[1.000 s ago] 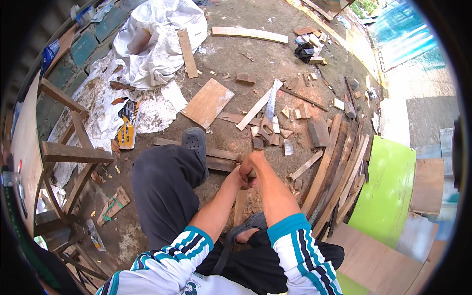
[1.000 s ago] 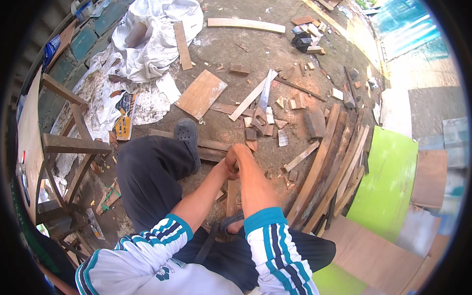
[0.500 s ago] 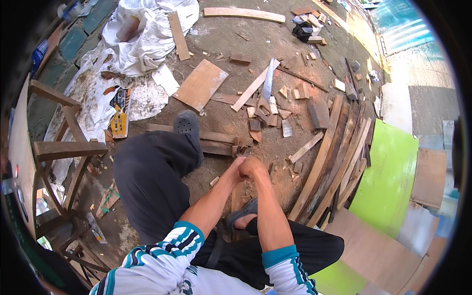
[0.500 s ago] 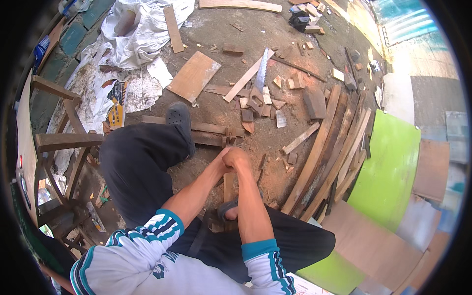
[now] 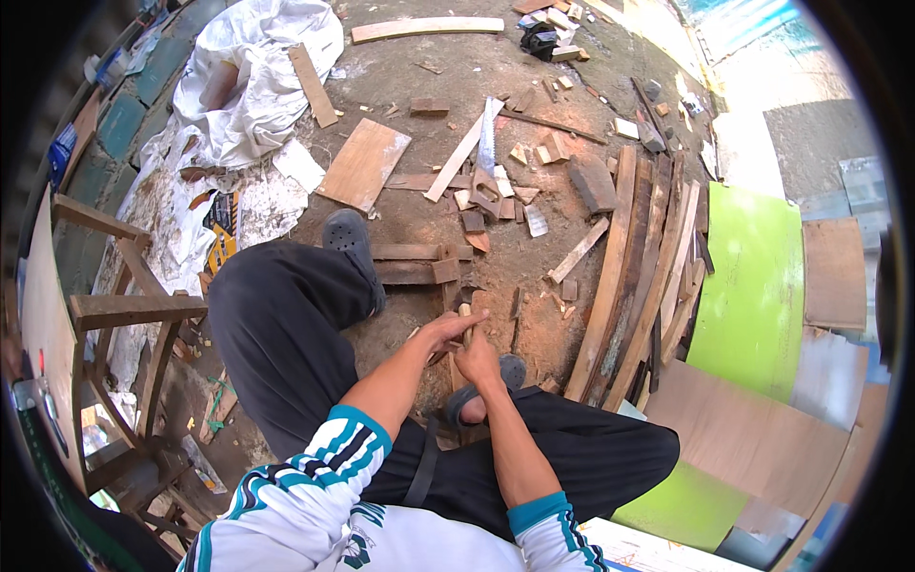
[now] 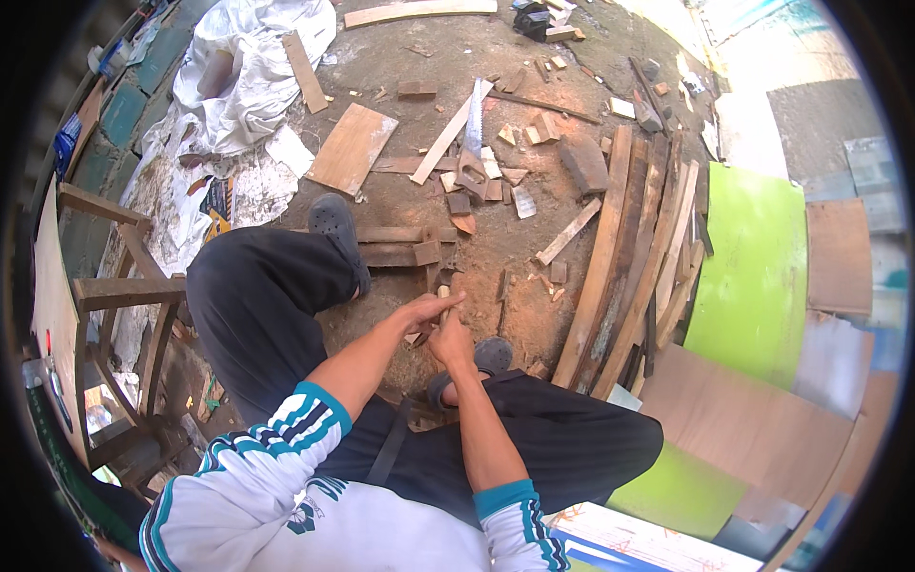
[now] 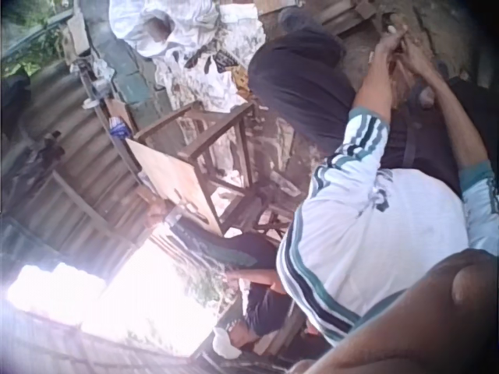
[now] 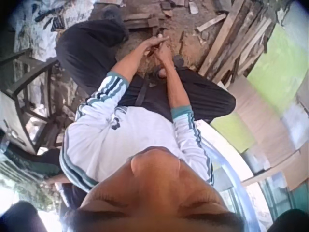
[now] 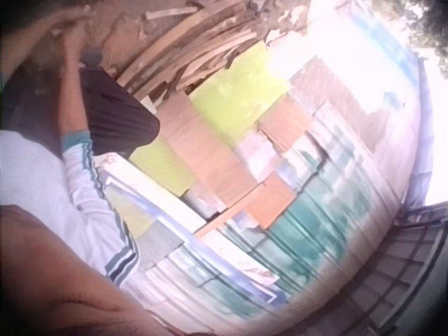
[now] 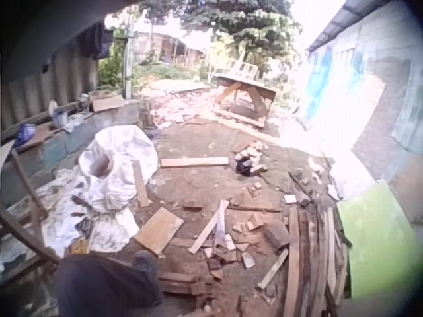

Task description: The person sits on the ground and uses a hammer to split small pieces of wood. They repeatedly pick up wood pieces, position them, and strike them to break them into smaller fragments.

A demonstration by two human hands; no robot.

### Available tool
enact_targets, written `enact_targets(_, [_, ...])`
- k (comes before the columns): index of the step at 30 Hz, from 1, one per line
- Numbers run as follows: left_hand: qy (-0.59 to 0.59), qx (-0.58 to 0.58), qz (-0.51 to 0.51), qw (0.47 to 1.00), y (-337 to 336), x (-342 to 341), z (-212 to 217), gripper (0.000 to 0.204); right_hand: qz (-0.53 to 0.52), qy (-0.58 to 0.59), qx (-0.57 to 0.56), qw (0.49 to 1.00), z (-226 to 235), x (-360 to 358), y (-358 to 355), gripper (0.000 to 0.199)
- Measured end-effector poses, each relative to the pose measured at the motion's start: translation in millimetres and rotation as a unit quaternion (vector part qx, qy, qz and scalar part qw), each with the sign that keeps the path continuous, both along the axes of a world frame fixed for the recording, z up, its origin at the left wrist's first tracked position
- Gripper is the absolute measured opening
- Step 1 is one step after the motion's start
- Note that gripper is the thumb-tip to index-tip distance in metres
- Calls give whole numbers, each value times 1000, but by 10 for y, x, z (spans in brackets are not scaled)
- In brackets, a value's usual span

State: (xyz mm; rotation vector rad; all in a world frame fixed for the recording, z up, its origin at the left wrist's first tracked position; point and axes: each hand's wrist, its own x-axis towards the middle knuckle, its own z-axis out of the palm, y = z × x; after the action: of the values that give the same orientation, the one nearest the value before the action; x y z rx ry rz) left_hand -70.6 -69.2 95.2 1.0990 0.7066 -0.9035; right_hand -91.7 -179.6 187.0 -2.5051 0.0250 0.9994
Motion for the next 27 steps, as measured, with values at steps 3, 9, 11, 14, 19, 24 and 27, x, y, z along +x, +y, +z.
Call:
enact_targets(3, [50, -75, -44, 995, 190, -24, 279, 56, 50, -23, 3, 998, 188, 110, -296, 63])
enact_targets(9, [-60, 85, -128, 986, 805, 390, 688, 63, 146, -77, -37, 986, 1277, 140, -753, 66])
enact_targets(11, [-104, 32, -10, 994, 688, 510, 959, 67, 141, -107, -38, 983, 1560, 27, -929, 66])
enact_targets(14, [-176, -32, 47, 983, 412, 586, 1365, 75, 108, -136, -12, 985, 1716, -191, -1109, 66])
enact_targets(19, [-270, 7, 46, 962, 36, 477, 1520, 59, 72, -160, 12, 984, 1447, -418, -1154, 68])
enact_targets(24, [-229, 104, -36, 967, 38, 295, 1237, 46, 86, -100, -27, 991, 1227, -501, -1193, 66])
enact_targets(27, [-201, 109, -46, 972, -35, 164, 1082, 44, 96, -71, -36, 992, 1167, -548, -1225, 65])
